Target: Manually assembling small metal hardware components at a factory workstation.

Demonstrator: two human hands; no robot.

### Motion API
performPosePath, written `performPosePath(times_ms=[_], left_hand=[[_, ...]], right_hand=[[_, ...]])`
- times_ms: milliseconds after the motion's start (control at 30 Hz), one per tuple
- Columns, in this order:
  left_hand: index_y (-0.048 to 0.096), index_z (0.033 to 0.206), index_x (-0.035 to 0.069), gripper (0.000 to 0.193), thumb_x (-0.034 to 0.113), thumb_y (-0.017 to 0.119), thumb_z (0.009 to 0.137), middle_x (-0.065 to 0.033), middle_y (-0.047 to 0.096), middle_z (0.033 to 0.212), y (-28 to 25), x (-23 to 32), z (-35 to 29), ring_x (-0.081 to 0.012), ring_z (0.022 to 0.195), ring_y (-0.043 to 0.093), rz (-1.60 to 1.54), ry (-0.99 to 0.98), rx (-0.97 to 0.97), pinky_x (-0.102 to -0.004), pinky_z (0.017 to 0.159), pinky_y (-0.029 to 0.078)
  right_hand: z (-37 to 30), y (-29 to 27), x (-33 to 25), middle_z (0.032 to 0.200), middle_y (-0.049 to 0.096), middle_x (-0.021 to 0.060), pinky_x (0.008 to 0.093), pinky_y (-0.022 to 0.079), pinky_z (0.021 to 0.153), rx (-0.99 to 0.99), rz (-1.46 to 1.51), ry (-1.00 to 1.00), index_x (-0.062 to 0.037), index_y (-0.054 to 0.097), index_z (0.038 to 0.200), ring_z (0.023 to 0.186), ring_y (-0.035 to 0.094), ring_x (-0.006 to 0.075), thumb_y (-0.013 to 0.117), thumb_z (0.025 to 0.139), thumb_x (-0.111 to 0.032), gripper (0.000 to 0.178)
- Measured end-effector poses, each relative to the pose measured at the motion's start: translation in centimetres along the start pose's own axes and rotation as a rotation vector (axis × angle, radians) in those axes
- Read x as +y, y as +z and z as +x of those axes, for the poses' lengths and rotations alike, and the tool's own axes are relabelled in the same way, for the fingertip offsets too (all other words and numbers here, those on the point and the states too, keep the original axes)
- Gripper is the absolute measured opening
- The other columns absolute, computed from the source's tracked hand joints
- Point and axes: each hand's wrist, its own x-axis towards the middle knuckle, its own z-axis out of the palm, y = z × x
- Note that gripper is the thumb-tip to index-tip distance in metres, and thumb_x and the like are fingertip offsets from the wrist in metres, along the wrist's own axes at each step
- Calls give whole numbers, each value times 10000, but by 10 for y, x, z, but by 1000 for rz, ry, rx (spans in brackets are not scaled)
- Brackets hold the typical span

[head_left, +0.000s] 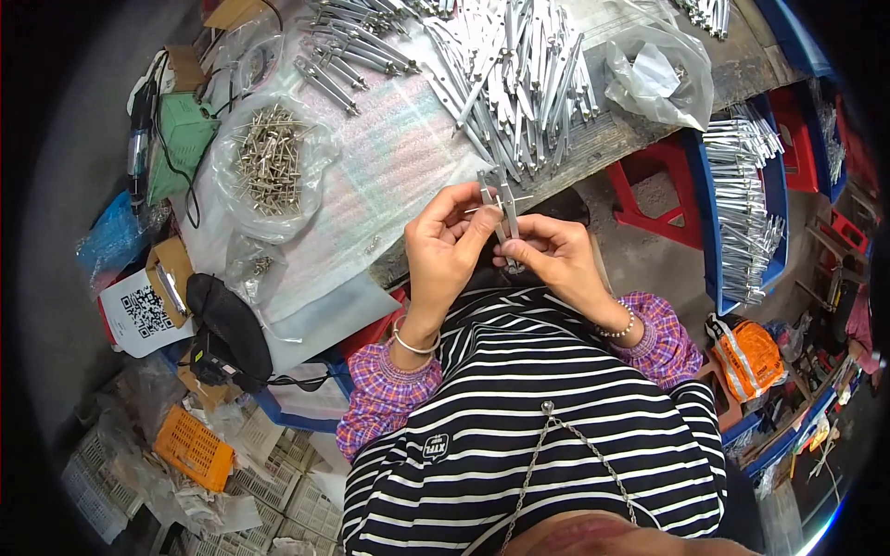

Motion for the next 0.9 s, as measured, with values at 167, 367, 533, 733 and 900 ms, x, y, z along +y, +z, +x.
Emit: performPosePath(times_ms=[167,367,533,733,900], left_hand=[[612,962,-19,206,139,636,833,-15,607,793,-11,3,3,-64,684,548,240,-48,-87,-181,606,445],[599,962,-35,198,63,654,800,-30,612,798,-2,8,2,-79,706,565,88,-84,-79,-193,647,457],[578,986,-57,244,-20,664,761,-56,622,826,-1,9,0,-98,748,586,37,-117,-65,-214,691,473],[588,977,-58,235,-37,661,755,-62,624,829,-2,13,-1,-101,747,588,37,-74,-53,-216,688,475],[577,1013,-68,241,-39,632,780,-76,638,780,-2,13,0,-102,709,605,111,21,-45,-205,599,487]], right_hand=[[-1,-1,-5,837,652,99,228,514,669,13,-226,-74,69,609,962,761,635,125,604,803,1,173],[0,-3,-4,780,656,96,215,504,616,-5,-217,-104,71,621,939,714,626,102,606,796,0,161],[-1,-5,-5,864,654,101,229,512,710,-57,-133,30,68,596,1025,796,639,143,581,817,11,216],[-1,-1,3,825,664,102,218,511,677,-28,-81,-47,71,608,1018,769,638,123,585,810,4,220],[-1,2,1,867,660,112,232,514,724,-45,-18,-31,68,589,1057,805,640,143,577,811,20,251]])
